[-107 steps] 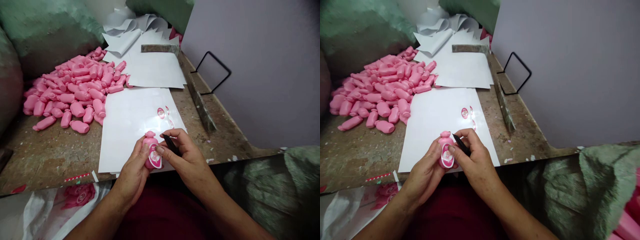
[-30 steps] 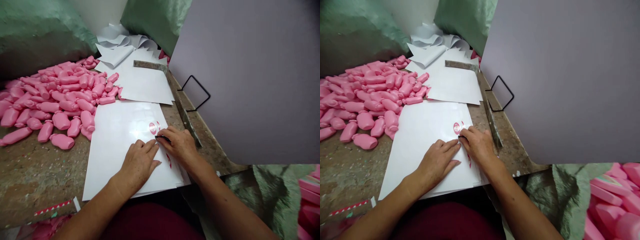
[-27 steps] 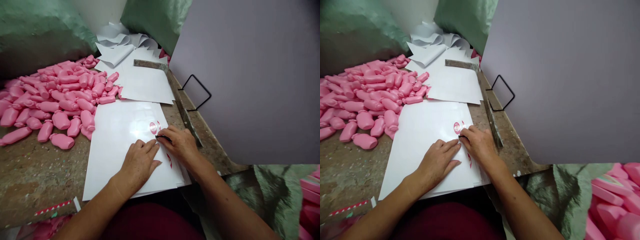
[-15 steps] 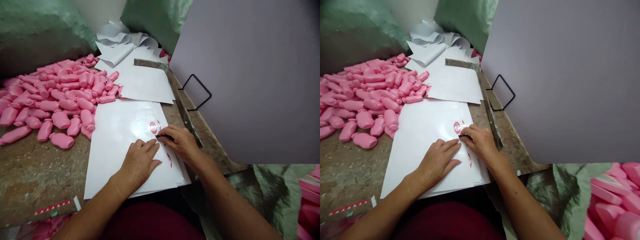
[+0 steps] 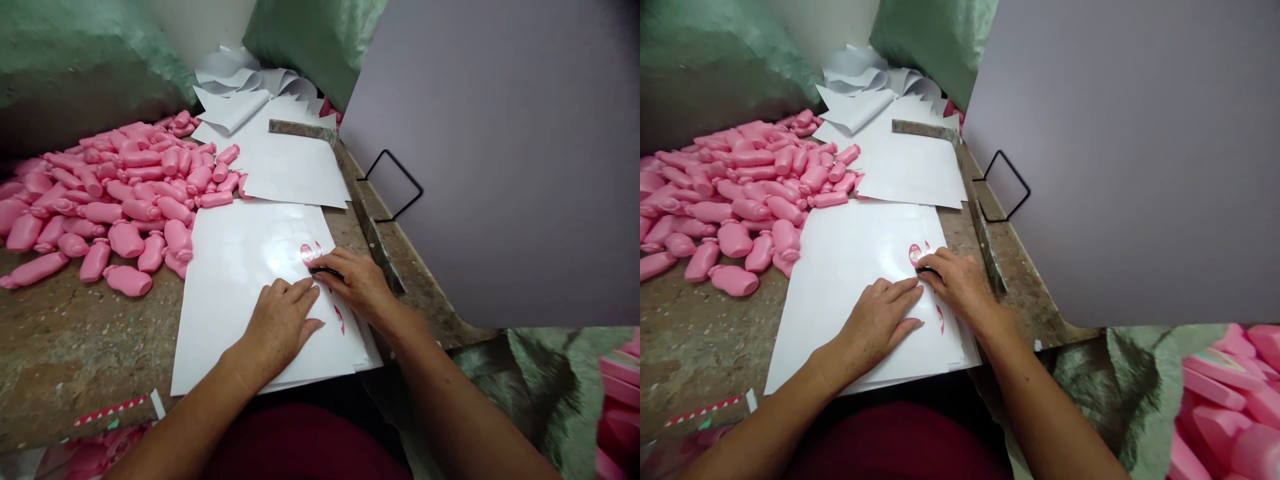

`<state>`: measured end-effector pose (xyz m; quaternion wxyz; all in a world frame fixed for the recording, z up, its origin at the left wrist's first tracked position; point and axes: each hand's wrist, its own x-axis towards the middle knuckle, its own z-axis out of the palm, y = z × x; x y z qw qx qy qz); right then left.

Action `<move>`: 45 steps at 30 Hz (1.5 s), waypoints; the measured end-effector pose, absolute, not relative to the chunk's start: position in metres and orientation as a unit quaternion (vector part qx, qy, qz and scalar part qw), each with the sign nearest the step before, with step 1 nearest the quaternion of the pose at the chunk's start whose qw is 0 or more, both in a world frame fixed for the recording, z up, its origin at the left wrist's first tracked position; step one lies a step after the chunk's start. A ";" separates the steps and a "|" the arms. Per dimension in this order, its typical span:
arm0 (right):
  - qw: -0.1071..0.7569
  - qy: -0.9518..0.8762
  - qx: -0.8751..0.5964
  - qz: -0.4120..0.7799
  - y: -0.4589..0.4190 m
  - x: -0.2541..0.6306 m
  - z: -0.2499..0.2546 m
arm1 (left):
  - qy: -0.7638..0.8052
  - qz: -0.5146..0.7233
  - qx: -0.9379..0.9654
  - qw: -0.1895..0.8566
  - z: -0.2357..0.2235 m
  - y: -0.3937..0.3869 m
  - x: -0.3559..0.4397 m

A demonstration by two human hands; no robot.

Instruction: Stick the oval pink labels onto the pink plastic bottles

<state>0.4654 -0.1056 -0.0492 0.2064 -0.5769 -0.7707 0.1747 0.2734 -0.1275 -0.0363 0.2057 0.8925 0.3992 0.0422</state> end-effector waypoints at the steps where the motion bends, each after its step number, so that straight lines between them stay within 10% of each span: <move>1: 0.202 -0.768 -0.583 0.172 -0.106 0.464 -0.050 | 0.400 0.042 0.893 0.205 -0.037 -0.128 0.273; 10: 0.446 -0.583 -0.625 0.266 -0.108 0.476 -0.049 | 0.406 0.089 0.881 0.226 -0.042 -0.129 0.269; 22: 0.190 -0.747 -0.625 0.125 -0.117 0.453 -0.047 | 0.424 0.091 0.882 0.186 -0.044 -0.136 0.271; 29: 0.332 -0.662 -0.635 0.221 -0.106 0.459 -0.051 | 0.429 0.116 0.869 0.217 -0.048 -0.135 0.270; 35: 0.513 -0.536 -0.610 0.279 -0.119 0.465 -0.034 | 0.446 0.232 0.751 0.428 -0.037 -0.130 0.268; 40: 0.384 -0.732 -0.522 0.211 -0.165 0.445 -0.023 | 0.411 0.389 0.363 0.740 -0.010 -0.144 0.252; 45: 0.337 -0.759 -0.485 0.275 -0.188 0.435 -0.019 | 0.399 0.395 0.255 0.787 0.000 -0.174 0.235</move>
